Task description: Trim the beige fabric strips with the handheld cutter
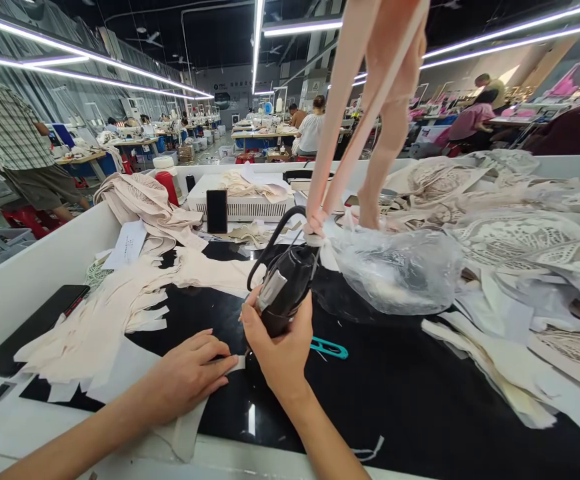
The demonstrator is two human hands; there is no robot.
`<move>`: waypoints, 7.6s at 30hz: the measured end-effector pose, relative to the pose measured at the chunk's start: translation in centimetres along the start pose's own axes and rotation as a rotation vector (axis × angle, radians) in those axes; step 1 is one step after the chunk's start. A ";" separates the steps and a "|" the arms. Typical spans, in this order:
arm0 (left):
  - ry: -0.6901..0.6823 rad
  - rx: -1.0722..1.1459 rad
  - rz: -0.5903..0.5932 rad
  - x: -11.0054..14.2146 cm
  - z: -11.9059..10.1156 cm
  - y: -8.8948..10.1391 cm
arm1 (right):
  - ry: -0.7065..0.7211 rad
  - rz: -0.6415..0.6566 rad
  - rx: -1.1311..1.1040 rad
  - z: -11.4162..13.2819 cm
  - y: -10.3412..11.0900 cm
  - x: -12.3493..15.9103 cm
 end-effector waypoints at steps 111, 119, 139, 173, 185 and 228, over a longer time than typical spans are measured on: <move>0.130 0.111 -0.112 2.1 0.0 1.0 | -0.061 0.001 -0.071 0.7 -0.1 1.1; 0.158 0.102 -0.052 2.5 0.1 0.5 | -0.096 0.026 -0.056 0.2 -0.1 2.1; 0.121 0.051 -0.116 2.5 -0.3 1.3 | -0.065 -0.032 0.004 0.5 0.9 1.7; 0.215 -0.330 -0.031 3.4 -4.3 -0.2 | -0.040 -0.077 0.099 2.7 1.9 3.7; 0.174 -0.391 -0.045 4.2 -5.5 -1.0 | -0.092 -0.059 -0.056 1.1 -0.3 2.7; 0.289 -0.188 -0.134 5.4 -4.7 1.1 | -0.113 -0.042 -0.031 0.8 -2.0 3.7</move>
Point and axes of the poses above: each hand's wrist, its own x-axis away from the middle knuckle, its own y-axis out of the back of the hand, z = x × y, the point moved 5 cm from there along -x, towards the middle knuckle, and after that the axes turned 15 degrees about -z, right-handed, at the moved point
